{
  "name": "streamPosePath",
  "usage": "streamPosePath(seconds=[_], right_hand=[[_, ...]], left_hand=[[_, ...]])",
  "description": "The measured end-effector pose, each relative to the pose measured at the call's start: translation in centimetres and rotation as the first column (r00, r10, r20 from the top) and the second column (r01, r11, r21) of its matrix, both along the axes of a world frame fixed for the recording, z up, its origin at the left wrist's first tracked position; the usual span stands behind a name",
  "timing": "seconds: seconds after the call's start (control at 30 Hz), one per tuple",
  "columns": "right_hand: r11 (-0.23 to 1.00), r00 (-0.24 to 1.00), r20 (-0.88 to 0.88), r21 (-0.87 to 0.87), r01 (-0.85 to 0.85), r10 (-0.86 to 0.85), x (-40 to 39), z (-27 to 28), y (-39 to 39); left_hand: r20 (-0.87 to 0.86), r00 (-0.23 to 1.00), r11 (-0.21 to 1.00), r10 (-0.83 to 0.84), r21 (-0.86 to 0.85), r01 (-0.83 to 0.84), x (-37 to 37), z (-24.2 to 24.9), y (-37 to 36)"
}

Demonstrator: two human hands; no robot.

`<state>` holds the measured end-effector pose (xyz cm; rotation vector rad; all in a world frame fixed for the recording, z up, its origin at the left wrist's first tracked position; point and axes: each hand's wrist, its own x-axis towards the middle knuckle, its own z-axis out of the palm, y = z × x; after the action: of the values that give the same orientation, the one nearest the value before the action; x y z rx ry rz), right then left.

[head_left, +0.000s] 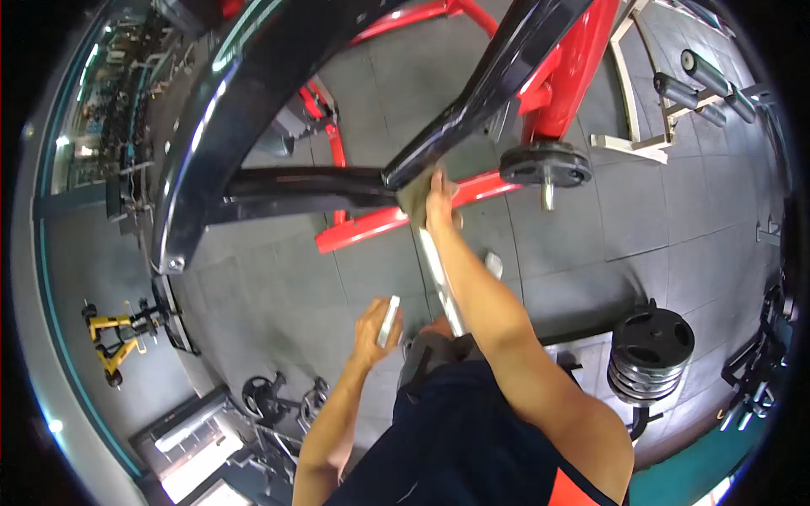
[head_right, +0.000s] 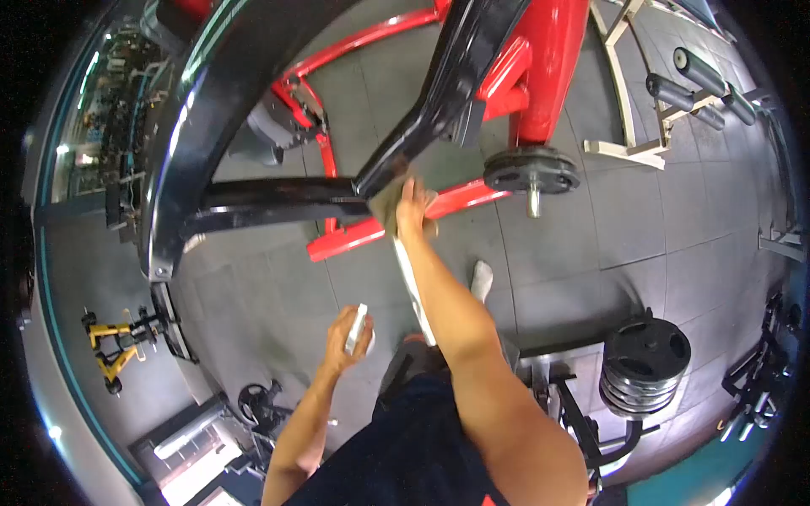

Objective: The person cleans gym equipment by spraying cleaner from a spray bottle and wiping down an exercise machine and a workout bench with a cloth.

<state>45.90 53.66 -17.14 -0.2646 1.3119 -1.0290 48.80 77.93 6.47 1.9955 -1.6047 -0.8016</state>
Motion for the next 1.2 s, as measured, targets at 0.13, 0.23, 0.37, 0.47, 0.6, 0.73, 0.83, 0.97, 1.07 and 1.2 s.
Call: streamPosePath(seconds=[0.13,0.23,0.37,0.47,0.6,0.73,0.83,0.97,1.07,1.2], right_hand=[[0.921,0.597,0.701,0.314,0.231,-0.389,-6.1,14.9,-1.6],[0.891,0.65,0.612,0.263,0.369,-0.45,-6.8,20.8,-4.9],[0.711,0.755,0.553,-0.367,0.6,-0.352,-11.1,32.8,-4.1],[0.606,0.786,-0.264,-0.777,0.169,-0.559,-15.4,33.4,-9.1],[0.6,0.553,-0.569,-0.786,-0.148,-0.609,-11.4,27.4,-12.2],[0.81,0.829,-0.542,-0.544,-0.22,-0.139,-7.1,19.9,-1.6],[0.91,0.767,0.534,0.013,0.414,-0.357,-6.8,18.8,2.7],[0.745,0.822,0.421,-0.386,0.544,-0.383,-13.4,28.8,-0.3],[0.737,0.784,-0.366,-0.656,0.164,-0.501,-16.1,29.0,-7.8],[0.743,0.753,-0.564,-0.651,-0.152,-0.34,-12.7,24.9,-9.9]], left_hand=[[-0.086,0.995,0.998,0.044,0.038,-0.041,0.4,0.5,-0.5],[-0.061,0.998,0.998,0.023,0.063,-0.019,2.6,0.9,-1.0],[-0.098,0.989,0.993,0.114,0.036,-0.111,6.4,2.3,-2.2],[-0.059,0.998,0.997,0.013,-0.077,-0.018,9.3,2.9,-3.1],[-0.009,0.989,0.987,-0.15,-0.066,0.149,13.5,2.6,-3.0],[-0.15,0.981,0.991,-0.123,-0.071,0.114,15.4,2.0,-2.8],[-0.116,0.971,0.968,-0.207,-0.169,0.186,16.9,0.7,-2.5],[-0.237,0.944,0.967,-0.228,-0.169,0.191,17.6,0.1,-2.6],[-0.229,0.937,0.954,-0.264,-0.202,0.219,16.7,-0.2,-3.3],[-0.138,0.944,0.923,-0.3,-0.293,0.25,14.3,-0.2,-4.7]])
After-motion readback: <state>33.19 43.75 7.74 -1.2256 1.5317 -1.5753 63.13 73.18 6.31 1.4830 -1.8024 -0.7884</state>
